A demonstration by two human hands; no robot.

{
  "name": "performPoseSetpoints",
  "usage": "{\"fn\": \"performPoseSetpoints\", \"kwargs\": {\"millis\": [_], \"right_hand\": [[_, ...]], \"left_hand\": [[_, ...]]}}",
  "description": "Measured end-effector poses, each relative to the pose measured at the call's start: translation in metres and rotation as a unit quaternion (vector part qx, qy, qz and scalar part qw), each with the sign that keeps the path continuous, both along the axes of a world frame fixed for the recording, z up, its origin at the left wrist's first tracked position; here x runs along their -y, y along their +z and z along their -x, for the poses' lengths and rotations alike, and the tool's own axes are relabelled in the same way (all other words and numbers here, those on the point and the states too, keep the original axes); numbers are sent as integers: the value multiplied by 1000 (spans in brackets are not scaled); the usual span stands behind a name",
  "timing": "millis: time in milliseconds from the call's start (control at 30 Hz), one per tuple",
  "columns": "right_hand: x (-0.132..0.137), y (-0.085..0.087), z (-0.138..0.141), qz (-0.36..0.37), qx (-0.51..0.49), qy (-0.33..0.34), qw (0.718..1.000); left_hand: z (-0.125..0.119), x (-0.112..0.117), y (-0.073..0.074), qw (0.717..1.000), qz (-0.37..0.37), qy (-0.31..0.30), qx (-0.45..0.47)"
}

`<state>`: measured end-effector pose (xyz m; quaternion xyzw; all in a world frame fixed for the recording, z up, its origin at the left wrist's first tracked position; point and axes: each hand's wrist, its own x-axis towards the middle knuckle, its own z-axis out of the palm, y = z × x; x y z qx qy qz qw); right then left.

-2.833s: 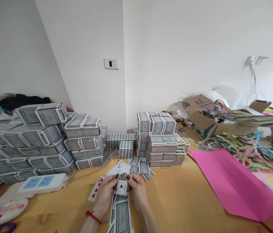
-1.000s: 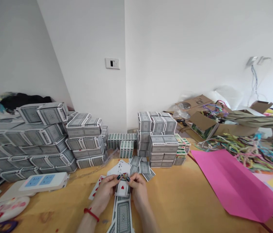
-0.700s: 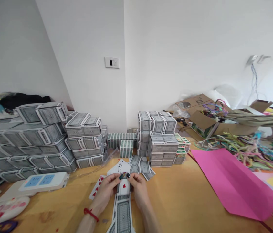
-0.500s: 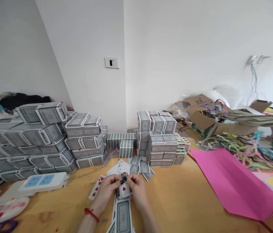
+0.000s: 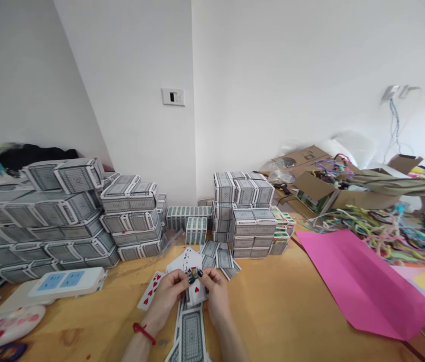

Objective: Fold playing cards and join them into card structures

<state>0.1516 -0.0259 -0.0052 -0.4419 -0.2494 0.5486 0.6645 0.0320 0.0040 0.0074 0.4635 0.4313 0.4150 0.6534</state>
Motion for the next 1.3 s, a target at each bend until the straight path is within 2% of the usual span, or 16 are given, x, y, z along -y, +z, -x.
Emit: {"fn": "performPoseSetpoints", "kwargs": {"millis": [200,467,633,733,867,1033,1133,1300], "right_hand": [[-1,-3,1,-2,6,-23,1000],[-1,-5,-1,-4,59,-37,998],[-1,3,2,-22,100,-30,994],[0,9,4,-34,120,-14,992],[0,8,6,-44,202,-42,977],[-1,2,7,-42,285,-61,956],[-2,1,5,-37,275,-56,959],[-3,0,-2,-8,192,-63,979]], "left_hand": [[-1,0,-2,1000,-20,20,-7],[-1,-2,-4,1000,-18,-15,-5],[-4,-3,-6,999,-26,41,-20],[-4,-3,-8,993,-63,78,-61],[-1,-1,-9,970,-160,93,-157],[1,2,-7,952,-188,103,-220],[1,0,-8,955,-178,100,-213],[-2,-2,-8,980,-134,53,-134]]}}
